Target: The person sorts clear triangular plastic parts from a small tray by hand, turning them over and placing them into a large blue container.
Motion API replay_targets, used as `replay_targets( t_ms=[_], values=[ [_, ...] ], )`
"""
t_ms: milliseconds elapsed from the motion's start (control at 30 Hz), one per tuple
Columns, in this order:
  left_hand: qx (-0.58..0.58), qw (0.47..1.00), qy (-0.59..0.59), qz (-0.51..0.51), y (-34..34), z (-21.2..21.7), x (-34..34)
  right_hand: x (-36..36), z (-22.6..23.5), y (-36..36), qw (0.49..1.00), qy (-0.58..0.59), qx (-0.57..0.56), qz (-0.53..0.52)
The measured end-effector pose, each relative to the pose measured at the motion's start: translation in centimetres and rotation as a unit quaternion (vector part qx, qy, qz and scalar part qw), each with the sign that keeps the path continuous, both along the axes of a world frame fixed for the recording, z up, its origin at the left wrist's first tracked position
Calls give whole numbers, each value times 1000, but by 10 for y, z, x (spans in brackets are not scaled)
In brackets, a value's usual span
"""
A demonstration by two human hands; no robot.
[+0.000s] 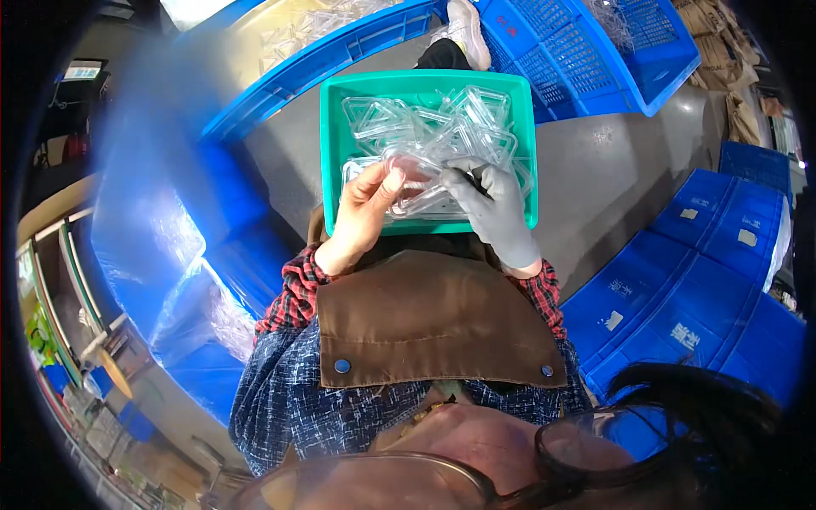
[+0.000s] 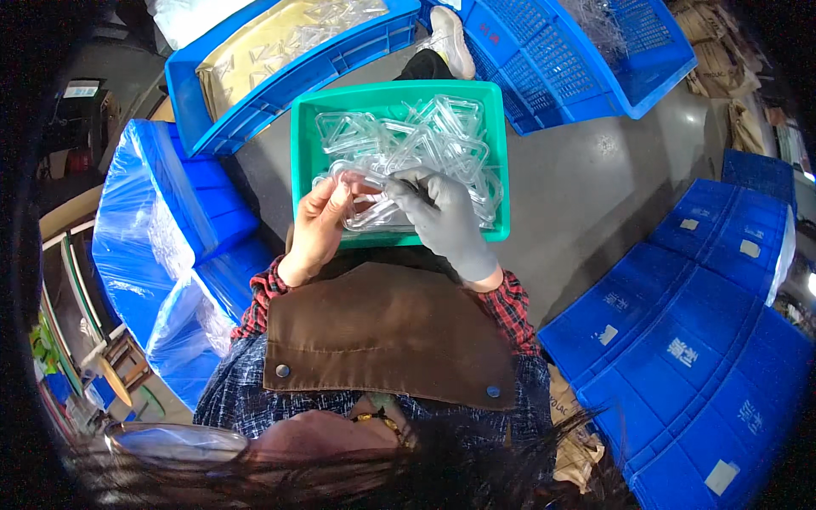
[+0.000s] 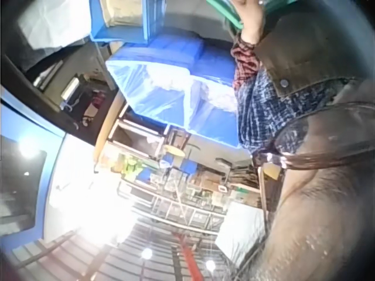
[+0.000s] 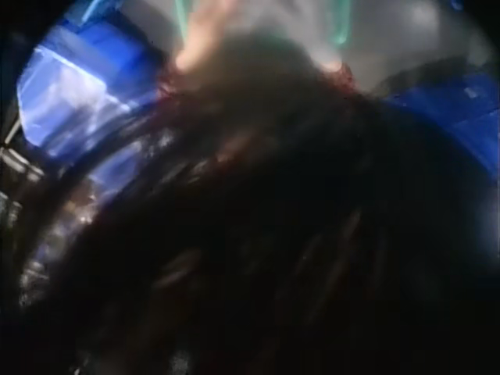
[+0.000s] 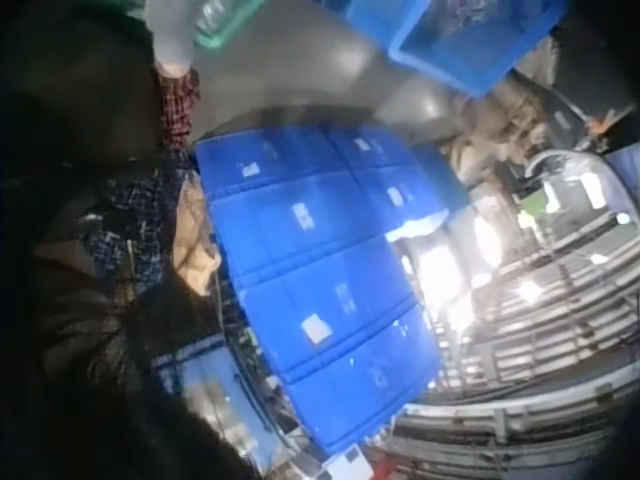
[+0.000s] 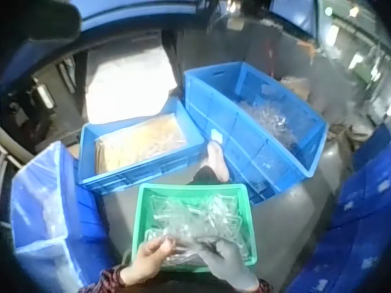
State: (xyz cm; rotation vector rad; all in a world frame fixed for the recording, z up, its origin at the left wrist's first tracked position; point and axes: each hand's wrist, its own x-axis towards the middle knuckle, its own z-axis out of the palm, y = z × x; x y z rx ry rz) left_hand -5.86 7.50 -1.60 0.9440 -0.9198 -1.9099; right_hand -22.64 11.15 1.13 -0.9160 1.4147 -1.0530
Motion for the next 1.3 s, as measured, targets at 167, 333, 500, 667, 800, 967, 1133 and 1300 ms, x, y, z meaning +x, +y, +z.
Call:
replay_targets(
  t_ms=[167, 333, 500, 667, 800, 967, 1133, 1300],
  values=[
    [89, 986, 2, -139, -6, -12, 40, -4, -16, -10, 985, 93, -18, 144],
    [105, 993, 25, -49, 2, -18, 50, -1, -5, -51, 959, 131, 13, 252],
    [76, 995, -12, 64, -4, -23, 69, 7, -40, -100, 808, 511, -45, 288],
    [-60, 925, -279, 252, -12, -13, 150, 17, -58, -101, 752, 567, 6, 336],
    [-107, 696, -602, 376, 19, -14, 293, 7, -62, -91, 770, 563, 3, 300],
    [83, 451, -887, 55, 107, -62, 431, 2, -54, -82, 795, 529, 17, 298],
    [-172, 454, -846, 223, 48, -38, 323, -16, -41, -62, 972, 196, -110, 69],
    [-75, 937, -309, 145, -34, -3, 117, -8, -21, -43, 929, 234, -272, 89]
  ],
)
